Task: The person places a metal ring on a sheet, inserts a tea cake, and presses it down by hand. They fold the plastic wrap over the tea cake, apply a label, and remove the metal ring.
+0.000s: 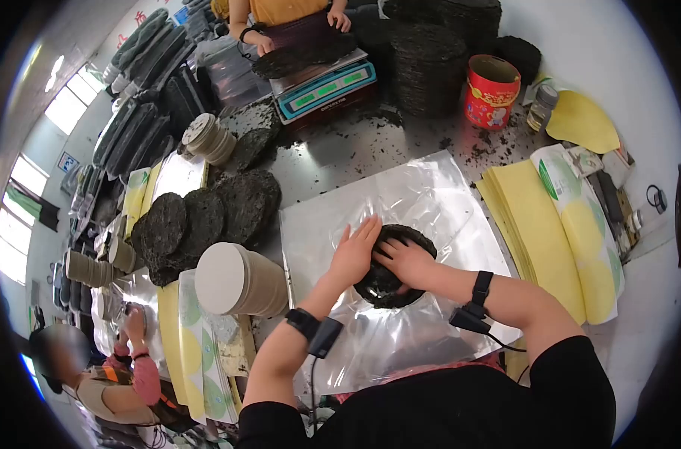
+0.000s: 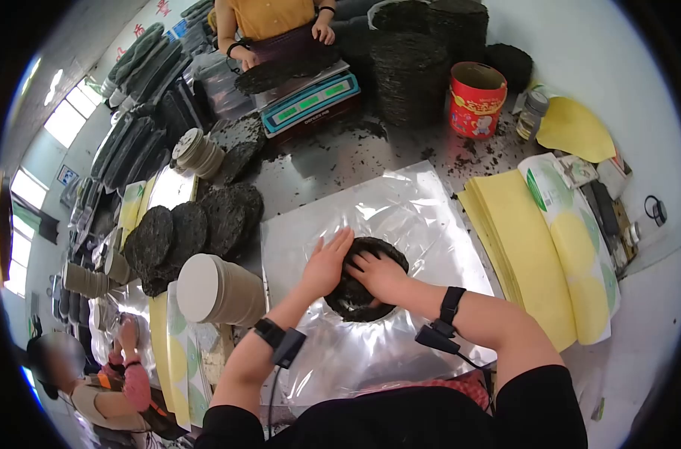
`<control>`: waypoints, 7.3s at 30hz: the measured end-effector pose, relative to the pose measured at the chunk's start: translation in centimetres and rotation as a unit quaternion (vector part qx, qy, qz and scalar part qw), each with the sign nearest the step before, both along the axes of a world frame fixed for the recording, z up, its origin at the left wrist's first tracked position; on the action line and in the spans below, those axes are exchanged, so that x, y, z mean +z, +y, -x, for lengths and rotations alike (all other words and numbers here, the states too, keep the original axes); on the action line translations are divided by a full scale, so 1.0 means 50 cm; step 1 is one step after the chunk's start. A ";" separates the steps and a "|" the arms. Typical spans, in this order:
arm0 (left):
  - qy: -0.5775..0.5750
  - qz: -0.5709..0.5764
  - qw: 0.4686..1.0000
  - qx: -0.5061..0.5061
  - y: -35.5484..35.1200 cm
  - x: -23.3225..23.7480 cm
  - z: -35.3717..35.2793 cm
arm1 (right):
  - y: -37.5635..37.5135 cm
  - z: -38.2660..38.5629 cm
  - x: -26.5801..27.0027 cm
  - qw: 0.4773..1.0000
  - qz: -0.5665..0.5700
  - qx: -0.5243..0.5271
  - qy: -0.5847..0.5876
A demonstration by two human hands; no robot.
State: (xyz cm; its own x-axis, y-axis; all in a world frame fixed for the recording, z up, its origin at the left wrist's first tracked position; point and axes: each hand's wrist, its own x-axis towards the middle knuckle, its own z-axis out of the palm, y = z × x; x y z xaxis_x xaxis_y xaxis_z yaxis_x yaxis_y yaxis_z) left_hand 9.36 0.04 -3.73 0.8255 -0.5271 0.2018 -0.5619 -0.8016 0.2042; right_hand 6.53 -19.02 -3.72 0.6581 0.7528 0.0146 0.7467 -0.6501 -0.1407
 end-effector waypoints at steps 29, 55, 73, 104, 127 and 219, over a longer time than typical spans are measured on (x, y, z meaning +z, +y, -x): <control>-0.127 0.126 0.982 -0.067 -0.047 0.005 0.298 | 0.024 -0.001 -0.053 0.981 0.020 -0.069 0.182; 0.204 0.022 0.977 0.059 -0.123 0.004 0.172 | -0.169 0.240 0.182 0.934 -0.056 0.134 0.328; -0.146 0.365 0.899 0.194 0.020 0.084 0.203 | 0.037 0.037 -0.011 0.994 -0.009 -0.095 -0.050; 0.058 0.013 0.998 0.022 -0.099 0.031 0.176 | -0.588 -0.072 0.005 0.823 0.000 -0.500 -0.270; 0.088 0.061 0.994 -0.029 -0.059 -0.008 0.185 | -0.077 0.159 0.063 0.994 -0.081 -0.066 0.045; 0.279 0.329 0.895 0.111 0.207 0.297 0.349 | -0.002 0.216 -0.031 0.402 -0.716 -0.278 0.499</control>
State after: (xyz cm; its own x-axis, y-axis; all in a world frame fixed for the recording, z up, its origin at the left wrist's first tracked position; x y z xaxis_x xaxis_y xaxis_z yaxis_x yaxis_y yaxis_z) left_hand -8.11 10.39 11.14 0.9645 -0.2552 -0.0677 -0.0668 -0.4841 0.8725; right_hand -4.27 -19.11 -5.25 0.9348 0.1750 -0.3090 -0.3499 0.6028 -0.7171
